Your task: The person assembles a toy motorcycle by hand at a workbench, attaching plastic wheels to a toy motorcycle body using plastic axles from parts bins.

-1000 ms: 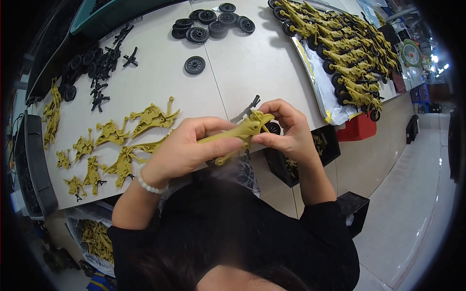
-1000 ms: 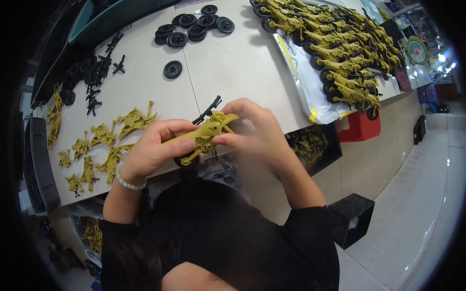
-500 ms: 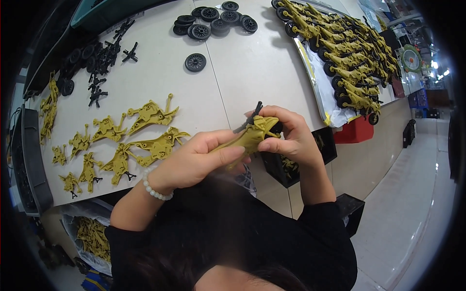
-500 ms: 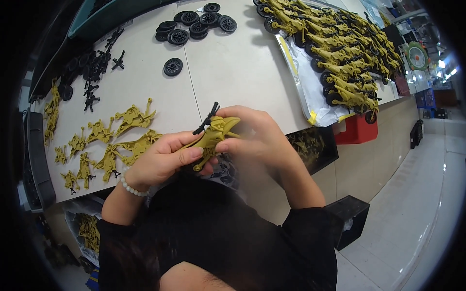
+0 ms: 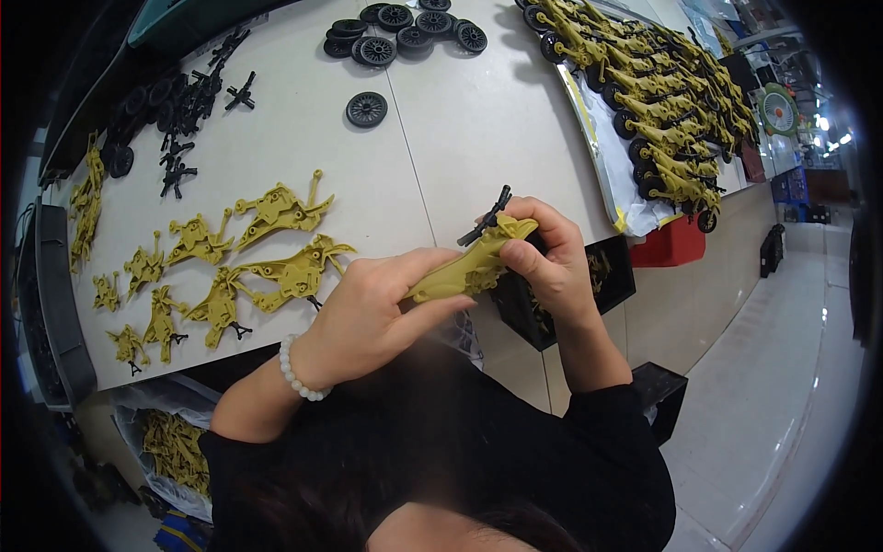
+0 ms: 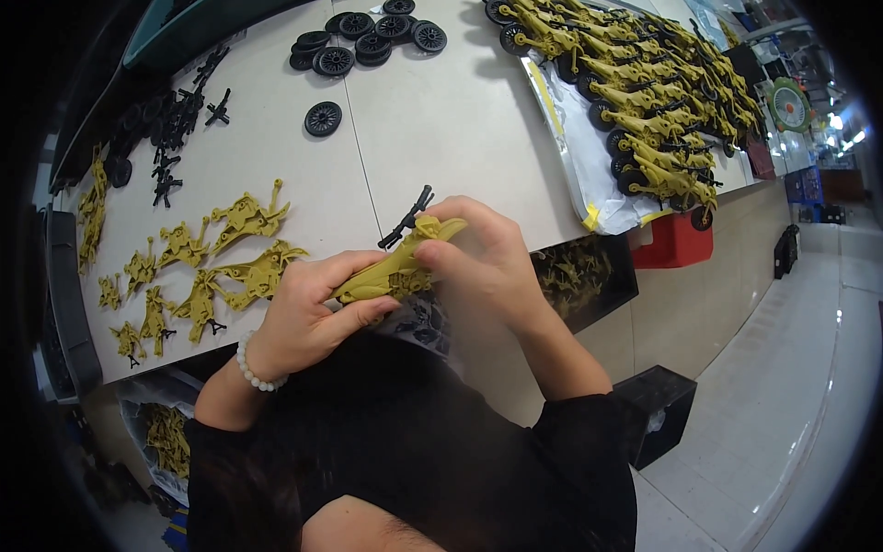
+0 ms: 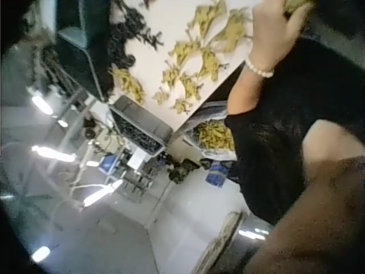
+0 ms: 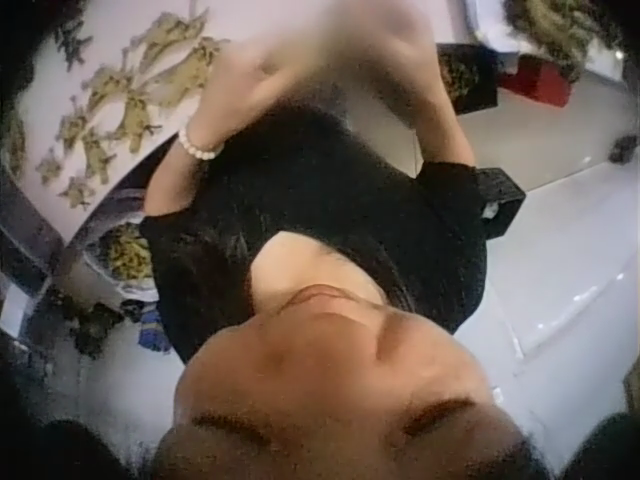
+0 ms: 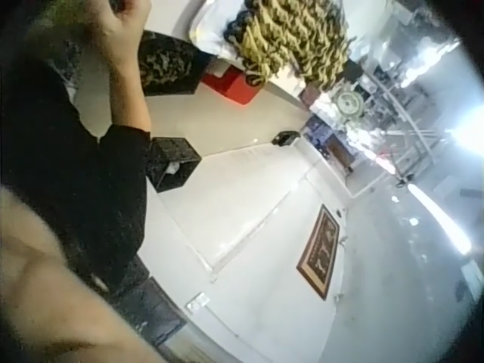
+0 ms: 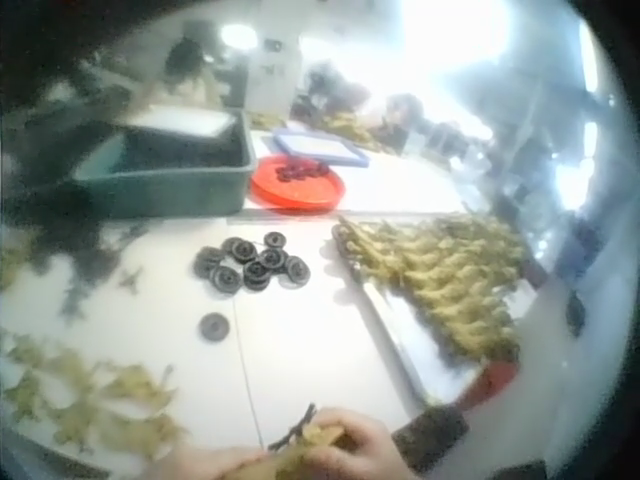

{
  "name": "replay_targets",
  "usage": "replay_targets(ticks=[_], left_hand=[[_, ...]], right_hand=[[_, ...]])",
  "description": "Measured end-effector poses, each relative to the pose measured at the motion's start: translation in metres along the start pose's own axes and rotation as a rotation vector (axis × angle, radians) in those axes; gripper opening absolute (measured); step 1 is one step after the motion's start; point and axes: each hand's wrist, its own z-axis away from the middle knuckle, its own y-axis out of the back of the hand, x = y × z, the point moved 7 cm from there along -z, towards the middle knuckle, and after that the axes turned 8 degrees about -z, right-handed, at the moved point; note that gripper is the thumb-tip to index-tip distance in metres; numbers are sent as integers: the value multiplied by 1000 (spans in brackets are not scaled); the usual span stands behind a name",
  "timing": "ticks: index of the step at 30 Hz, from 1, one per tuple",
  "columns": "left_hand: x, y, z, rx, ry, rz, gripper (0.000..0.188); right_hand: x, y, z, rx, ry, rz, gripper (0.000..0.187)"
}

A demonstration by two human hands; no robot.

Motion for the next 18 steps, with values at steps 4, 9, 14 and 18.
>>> replay_targets(ticks=[4, 9, 14, 18], left_hand=[[-4, -2, -1, 20, -6, 144, 35], [-12, -2, 2, 23, 109, 235, 31], [-11, 2, 3, 103, 62, 174, 27], [-6, 3, 3, 121, 21, 128, 28]], right_hand=[[0, 1, 1, 1, -41, 63, 32], [-8, -2, 0, -56, 48, 210, 33], [-24, -11, -7, -150, 191, 374, 33], [-19, -7, -8, -165, 173, 399, 36]])
